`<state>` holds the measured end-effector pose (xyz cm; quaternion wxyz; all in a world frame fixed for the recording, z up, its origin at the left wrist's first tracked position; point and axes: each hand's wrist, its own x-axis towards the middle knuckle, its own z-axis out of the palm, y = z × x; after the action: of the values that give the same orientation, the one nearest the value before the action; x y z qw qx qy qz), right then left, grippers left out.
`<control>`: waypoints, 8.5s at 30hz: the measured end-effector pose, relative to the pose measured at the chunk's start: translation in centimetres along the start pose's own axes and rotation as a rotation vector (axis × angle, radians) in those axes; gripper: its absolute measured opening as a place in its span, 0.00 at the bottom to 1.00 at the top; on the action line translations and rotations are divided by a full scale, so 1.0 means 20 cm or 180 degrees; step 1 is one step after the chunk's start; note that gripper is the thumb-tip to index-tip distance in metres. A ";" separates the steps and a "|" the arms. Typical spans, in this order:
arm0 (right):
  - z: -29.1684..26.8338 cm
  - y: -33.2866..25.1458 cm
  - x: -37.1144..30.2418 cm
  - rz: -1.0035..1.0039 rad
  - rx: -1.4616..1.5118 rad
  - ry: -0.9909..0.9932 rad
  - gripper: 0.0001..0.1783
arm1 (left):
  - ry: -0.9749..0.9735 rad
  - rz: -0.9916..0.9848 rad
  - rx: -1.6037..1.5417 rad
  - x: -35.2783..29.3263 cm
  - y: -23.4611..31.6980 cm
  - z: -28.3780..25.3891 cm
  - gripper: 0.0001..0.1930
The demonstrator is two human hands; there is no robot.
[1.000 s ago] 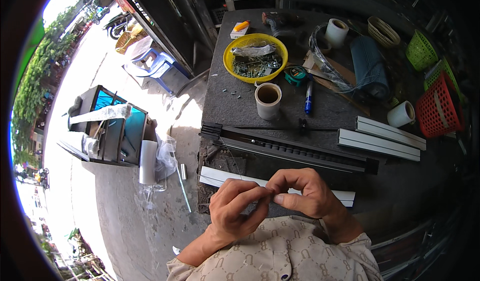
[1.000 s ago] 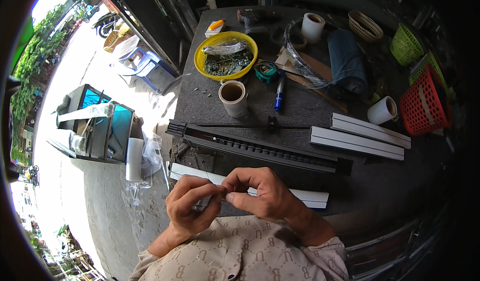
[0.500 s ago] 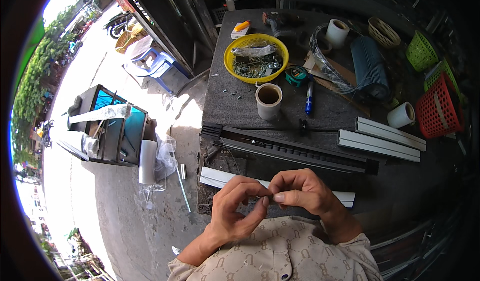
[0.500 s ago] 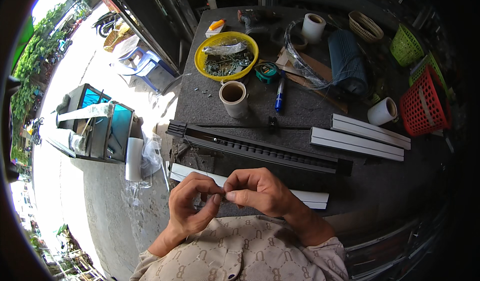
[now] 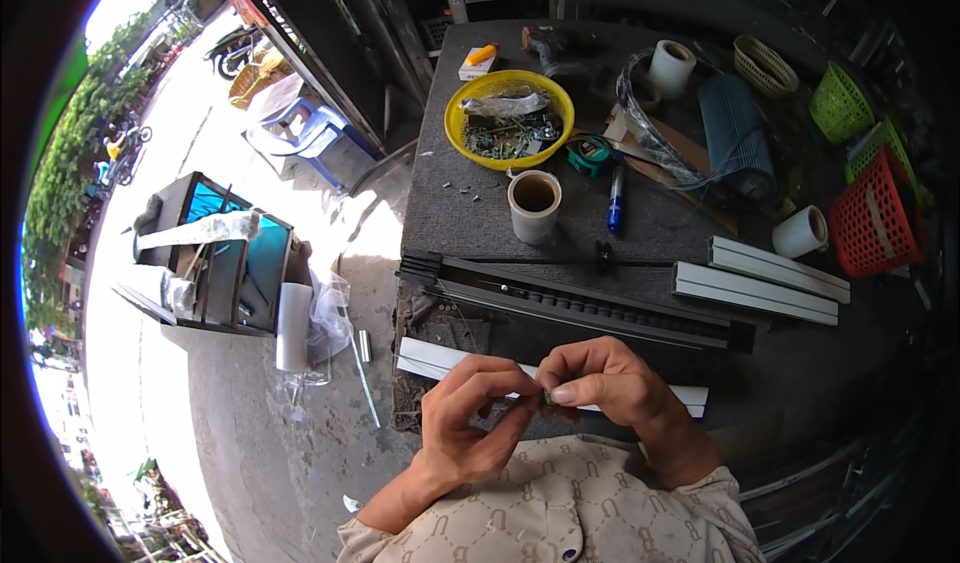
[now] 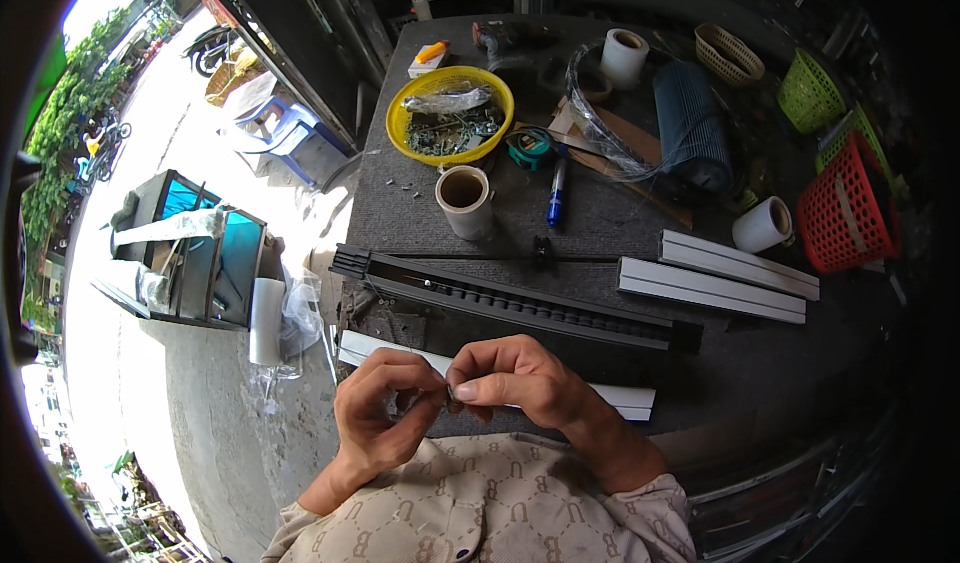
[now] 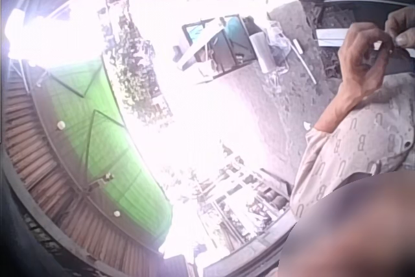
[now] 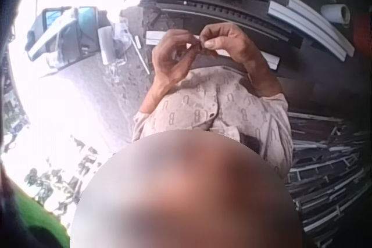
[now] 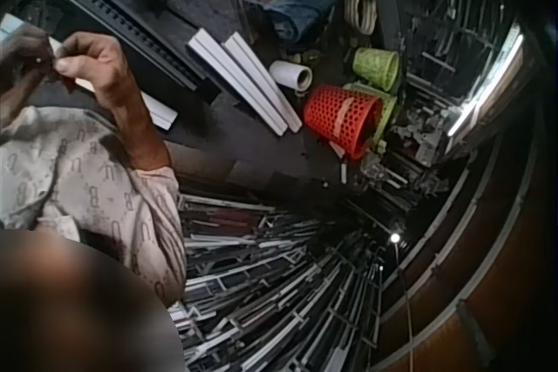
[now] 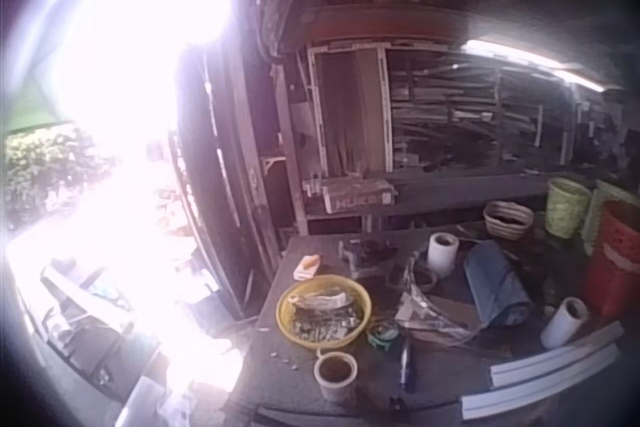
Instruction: The person assembles window frame components on a workbench, inserting a thin wire or spline into a profile and using a power drill to secure parts. They then move to a cutting station and cut a long aluminum profile with a chop saw.
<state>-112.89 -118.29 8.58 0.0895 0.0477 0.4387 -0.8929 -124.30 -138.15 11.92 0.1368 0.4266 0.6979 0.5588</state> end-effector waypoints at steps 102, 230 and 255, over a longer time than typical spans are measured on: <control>0.16 0.02 -0.05 0.0266 -0.0686 0.1010 0.12 | -0.0458 -0.1213 -0.1326 0.05 -0.09 -0.13 0.45; 0.22 0.07 -0.04 -0.1152 -0.2184 0.1790 0.08 | -0.0867 -0.2009 -0.1597 0.03 -0.12 -0.11 0.13; 0.18 0.10 -0.03 -0.1282 -0.1494 0.1846 0.09 | -0.0359 -0.1802 -0.1848 0.05 -0.15 -0.08 0.10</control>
<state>-111.91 -122.25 9.39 -0.2054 0.1886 0.6377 -0.7181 -127.25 -138.47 10.05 0.4380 0.1913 0.5925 0.6485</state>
